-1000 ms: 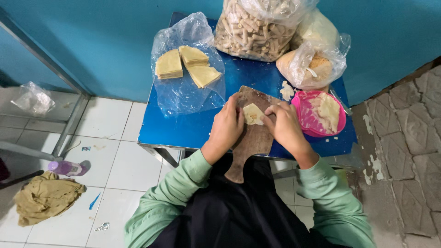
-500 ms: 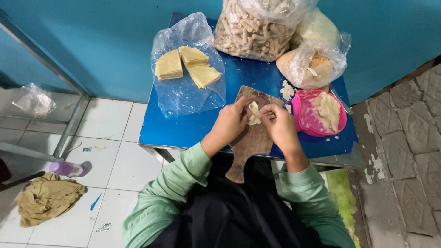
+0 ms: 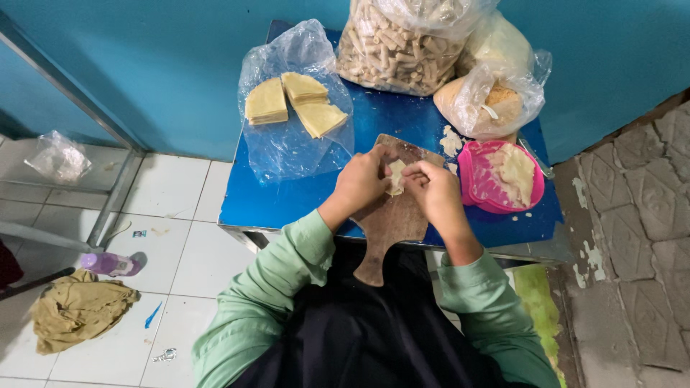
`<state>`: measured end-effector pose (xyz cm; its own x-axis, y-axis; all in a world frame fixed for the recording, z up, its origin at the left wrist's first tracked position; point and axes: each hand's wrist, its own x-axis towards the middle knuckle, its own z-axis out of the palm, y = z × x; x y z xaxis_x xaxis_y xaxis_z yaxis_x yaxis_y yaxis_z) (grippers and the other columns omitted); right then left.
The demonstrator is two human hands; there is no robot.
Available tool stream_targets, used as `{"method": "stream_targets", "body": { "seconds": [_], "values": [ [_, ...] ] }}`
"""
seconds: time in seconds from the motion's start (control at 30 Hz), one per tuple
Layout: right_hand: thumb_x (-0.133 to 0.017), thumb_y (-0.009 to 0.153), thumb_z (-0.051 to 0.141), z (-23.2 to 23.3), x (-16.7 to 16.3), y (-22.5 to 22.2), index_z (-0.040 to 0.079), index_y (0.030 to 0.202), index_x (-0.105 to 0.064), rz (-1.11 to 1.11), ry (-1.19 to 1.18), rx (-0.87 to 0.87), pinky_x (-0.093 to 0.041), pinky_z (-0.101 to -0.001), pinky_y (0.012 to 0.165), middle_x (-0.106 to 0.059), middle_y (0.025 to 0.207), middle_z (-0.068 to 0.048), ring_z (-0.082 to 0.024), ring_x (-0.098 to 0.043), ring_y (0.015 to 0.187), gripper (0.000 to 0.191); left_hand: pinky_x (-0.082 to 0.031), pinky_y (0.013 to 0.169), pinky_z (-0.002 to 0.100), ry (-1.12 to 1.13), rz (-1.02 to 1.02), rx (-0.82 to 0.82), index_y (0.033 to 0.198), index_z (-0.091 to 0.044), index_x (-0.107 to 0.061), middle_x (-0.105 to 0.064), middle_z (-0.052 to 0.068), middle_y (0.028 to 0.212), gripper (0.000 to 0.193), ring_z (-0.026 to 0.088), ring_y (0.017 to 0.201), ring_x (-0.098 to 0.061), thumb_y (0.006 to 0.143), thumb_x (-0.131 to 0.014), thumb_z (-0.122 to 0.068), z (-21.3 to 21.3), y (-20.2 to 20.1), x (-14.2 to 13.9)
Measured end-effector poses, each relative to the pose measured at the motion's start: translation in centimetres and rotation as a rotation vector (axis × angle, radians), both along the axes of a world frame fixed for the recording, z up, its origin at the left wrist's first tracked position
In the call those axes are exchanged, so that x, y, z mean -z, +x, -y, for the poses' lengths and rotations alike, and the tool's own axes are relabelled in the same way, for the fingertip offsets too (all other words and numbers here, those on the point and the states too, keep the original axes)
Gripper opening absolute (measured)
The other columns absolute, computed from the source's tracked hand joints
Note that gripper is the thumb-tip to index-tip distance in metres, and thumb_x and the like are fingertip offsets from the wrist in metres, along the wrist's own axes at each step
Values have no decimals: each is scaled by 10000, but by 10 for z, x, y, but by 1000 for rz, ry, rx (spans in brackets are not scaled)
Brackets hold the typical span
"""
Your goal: The person stacks triangular dough sheets on a wooden paddle board, spreading a light paste filling between layers using a spoon from a pink container, and presses the stack flat by hand to build up a layered pastry.
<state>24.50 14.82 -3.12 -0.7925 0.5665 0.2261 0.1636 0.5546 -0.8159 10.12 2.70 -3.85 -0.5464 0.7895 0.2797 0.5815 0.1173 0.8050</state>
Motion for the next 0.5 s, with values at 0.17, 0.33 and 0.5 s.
{"method": "stream_targets", "body": {
  "seconds": [0.17,0.33,0.5],
  "values": [
    [-737,846,34,6,-11,0,36,950,-715,-55,230,-57,-553,-305,691,-713,923,-104,-193,-710,785,107,-573,731,424,16,-69,18,1064,-129,-674,-753,39,806,284,297,822,-734,789,-732,-92,-3,-1,6],
    [-709,861,52,5,-25,14,76,986,-769,2,676,-191,-484,-439,861,-717,968,-111,-342,-607,967,141,-557,691,462,-39,-210,19,1081,-155,-693,-741,88,802,259,337,818,-710,825,-730,-147,-2,-1,2],
    [-738,841,119,6,-26,18,80,945,-785,78,749,-209,-456,-461,805,-730,907,-86,-343,-612,925,121,-564,698,476,-29,-248,209,1229,-196,-683,-752,112,840,429,356,817,-723,808,-693,-112,3,-13,-8]
  ]
}}
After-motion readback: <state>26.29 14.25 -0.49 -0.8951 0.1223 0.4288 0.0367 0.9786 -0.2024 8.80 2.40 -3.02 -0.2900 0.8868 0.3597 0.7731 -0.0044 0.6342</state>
